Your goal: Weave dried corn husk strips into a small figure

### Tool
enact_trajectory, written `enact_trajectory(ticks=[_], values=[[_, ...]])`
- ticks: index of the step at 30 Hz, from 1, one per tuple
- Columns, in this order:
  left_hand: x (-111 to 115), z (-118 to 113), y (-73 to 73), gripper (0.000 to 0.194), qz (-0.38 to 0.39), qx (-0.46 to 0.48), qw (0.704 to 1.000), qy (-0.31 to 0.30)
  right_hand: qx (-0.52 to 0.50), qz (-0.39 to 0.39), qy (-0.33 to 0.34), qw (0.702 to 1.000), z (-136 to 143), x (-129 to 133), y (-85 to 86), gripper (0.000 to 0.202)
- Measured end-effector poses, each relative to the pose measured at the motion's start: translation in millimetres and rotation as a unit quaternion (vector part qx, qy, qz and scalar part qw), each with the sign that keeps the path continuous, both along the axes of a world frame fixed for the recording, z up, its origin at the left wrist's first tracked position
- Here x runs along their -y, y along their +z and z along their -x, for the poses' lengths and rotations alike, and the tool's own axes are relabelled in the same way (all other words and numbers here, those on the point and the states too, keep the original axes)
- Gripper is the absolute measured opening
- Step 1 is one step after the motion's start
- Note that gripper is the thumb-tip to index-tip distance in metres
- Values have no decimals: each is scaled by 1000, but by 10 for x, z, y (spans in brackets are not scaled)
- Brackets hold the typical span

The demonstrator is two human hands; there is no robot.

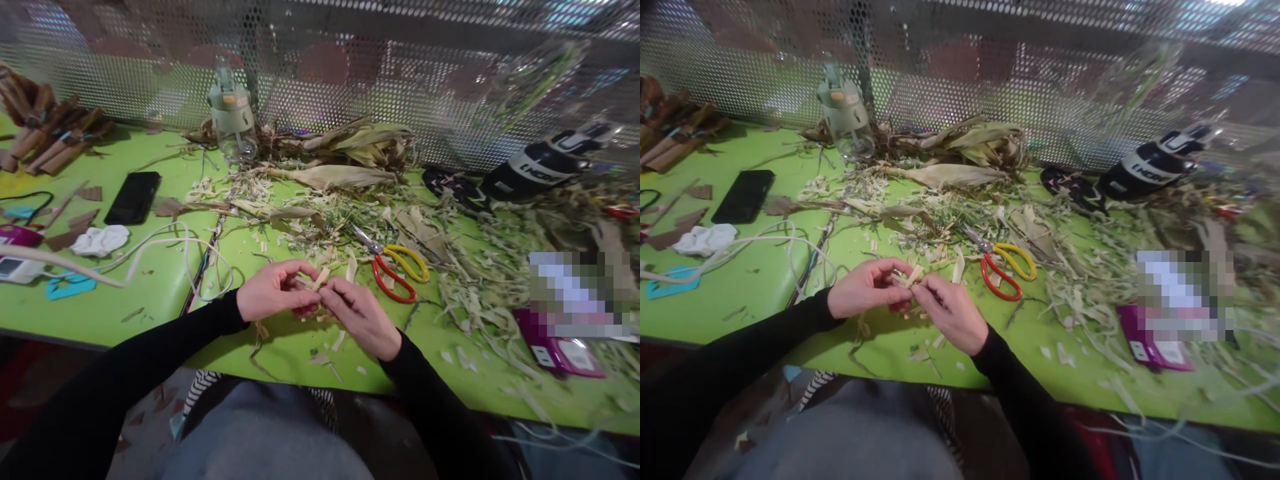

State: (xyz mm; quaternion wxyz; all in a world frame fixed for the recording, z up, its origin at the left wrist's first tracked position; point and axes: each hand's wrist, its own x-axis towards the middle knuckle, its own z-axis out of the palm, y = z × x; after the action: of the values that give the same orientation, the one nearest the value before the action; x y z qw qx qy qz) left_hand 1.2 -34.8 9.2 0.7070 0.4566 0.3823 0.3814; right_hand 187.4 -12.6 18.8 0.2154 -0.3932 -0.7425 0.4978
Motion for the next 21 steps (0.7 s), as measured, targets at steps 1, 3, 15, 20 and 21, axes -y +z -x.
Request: enact_trajectory(ticks=[1,3,15,20,21], values=[[9,-7,11,32,2,2,1000,-2,-31,58,7,998,2,3,-8,33],[39,-26,36,27,-1,-1,1000,-1,-99,180,19,979,10,17,-27,34],[36,-14,137,21,37,-18,999,32,-90,101,12,991,-14,3,-36,36],[42,-29,57,19,20,-67,998,-2,24,-87,-35,995,-18,-13,57,34],[56,-43,40,18,11,-81,997,-2,39,-117,-38,992,-7,3,56,33]])
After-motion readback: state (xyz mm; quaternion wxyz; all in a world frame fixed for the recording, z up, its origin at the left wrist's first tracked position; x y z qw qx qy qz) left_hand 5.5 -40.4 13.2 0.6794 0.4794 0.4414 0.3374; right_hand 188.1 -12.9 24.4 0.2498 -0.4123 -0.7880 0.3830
